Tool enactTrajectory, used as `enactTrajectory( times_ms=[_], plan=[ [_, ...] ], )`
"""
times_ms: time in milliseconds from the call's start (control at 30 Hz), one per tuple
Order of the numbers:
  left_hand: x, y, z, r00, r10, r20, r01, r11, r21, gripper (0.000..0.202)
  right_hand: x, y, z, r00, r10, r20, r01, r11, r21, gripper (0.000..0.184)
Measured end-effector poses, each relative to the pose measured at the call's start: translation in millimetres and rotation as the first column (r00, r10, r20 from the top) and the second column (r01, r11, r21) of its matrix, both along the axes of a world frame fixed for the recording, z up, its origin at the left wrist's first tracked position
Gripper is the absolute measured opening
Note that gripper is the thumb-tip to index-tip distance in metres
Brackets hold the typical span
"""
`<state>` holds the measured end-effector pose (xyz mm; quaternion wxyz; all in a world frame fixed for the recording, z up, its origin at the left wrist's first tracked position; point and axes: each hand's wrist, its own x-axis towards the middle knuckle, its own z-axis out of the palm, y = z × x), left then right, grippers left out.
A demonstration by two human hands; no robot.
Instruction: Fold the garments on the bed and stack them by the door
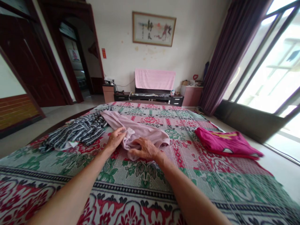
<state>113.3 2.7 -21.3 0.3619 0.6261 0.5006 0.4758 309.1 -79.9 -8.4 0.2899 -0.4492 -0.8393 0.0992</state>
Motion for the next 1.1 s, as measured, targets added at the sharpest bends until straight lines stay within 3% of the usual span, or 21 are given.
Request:
enactTrajectory(
  times_ms=[133, 267, 367, 533, 633, 700, 767, 867, 900, 933, 967, 1000, 1067, 1100],
  plan=[
    [1, 2, 3.3, 0.965, 0.064, 0.254, -0.037, 0.993, -0.110, 0.061, -14, -3, -2.5, 0.983, -0.119, 0.141, 0.112, 0.992, 0.056, 0.047],
    [3, 0, 7.0, 0.958, 0.090, 0.271, -0.052, 0.988, -0.146, 0.061, -27, -4, -7.4, 0.967, -0.179, 0.180, 0.163, 0.982, 0.096, 0.019],
    [3, -1, 8.3, 0.959, 0.090, 0.269, -0.048, 0.986, -0.159, 0.059, -32, -2, -12.3, 0.970, -0.171, 0.175, 0.152, 0.981, 0.120, 0.012],
    [4, -4, 10.2, 0.952, 0.062, 0.301, -0.018, 0.989, -0.148, 0.049, -27, 4, -17.4, 0.980, -0.199, 0.022, 0.194, 0.971, 0.140, 0.016],
    [5, -12, 16.6, 0.951, -0.088, 0.296, 0.156, 0.964, -0.214, 0.049, -12, 11, -8.1, 0.934, -0.306, -0.183, 0.323, 0.944, 0.068, 0.020],
    [7, -21, 24.0, 0.922, -0.245, 0.301, 0.330, 0.903, -0.276, 0.052, 4, 15, 3.7, 0.871, -0.391, -0.297, 0.402, 0.915, -0.026, 0.021],
    [11, -31, 32.4, 0.854, -0.414, 0.315, 0.506, 0.799, -0.324, 0.053, 26, 17, 16.7, 0.840, -0.435, -0.325, 0.418, 0.900, -0.123, 0.023],
    [17, -44, 42.4, 0.712, -0.632, 0.307, 0.698, 0.591, -0.403, 0.053, 64, 17, 31.8, 0.935, -0.347, -0.080, 0.291, 0.874, -0.390, 0.028],
    [19, -47, 44.2, 0.672, -0.684, 0.284, 0.728, 0.539, -0.424, 0.052, 75, 16, 35.0, 0.961, -0.275, 0.012, 0.247, 0.844, -0.476, 0.029],
    [21, -48, 44.8, 0.654, -0.717, 0.242, 0.734, 0.522, -0.434, 0.050, 86, 15, 37.5, 0.963, -0.264, 0.048, 0.251, 0.826, -0.505, 0.029],
    [22, -47, 44.3, 0.671, -0.721, 0.176, 0.712, 0.558, -0.427, 0.047, 94, 13, 39.4, 0.963, -0.254, 0.089, 0.262, 0.806, -0.531, 0.028],
    [22, -44, 42.6, 0.723, -0.686, 0.081, 0.656, 0.645, -0.392, 0.044, 101, 12, 41.2, 0.957, -0.255, 0.137, 0.288, 0.789, -0.543, 0.026],
    [20, -34, 35.8, 0.871, -0.466, -0.155, 0.434, 0.878, -0.200, 0.037, 108, 9, 45.1, 0.942, -0.249, 0.223, 0.332, 0.772, -0.542, 0.020],
    [17, -27, 30.7, 0.918, -0.300, -0.259, 0.296, 0.954, -0.053, 0.034, 108, 8, 47.5, 0.938, -0.239, 0.253, 0.340, 0.779, -0.527, 0.017]
  ],
)
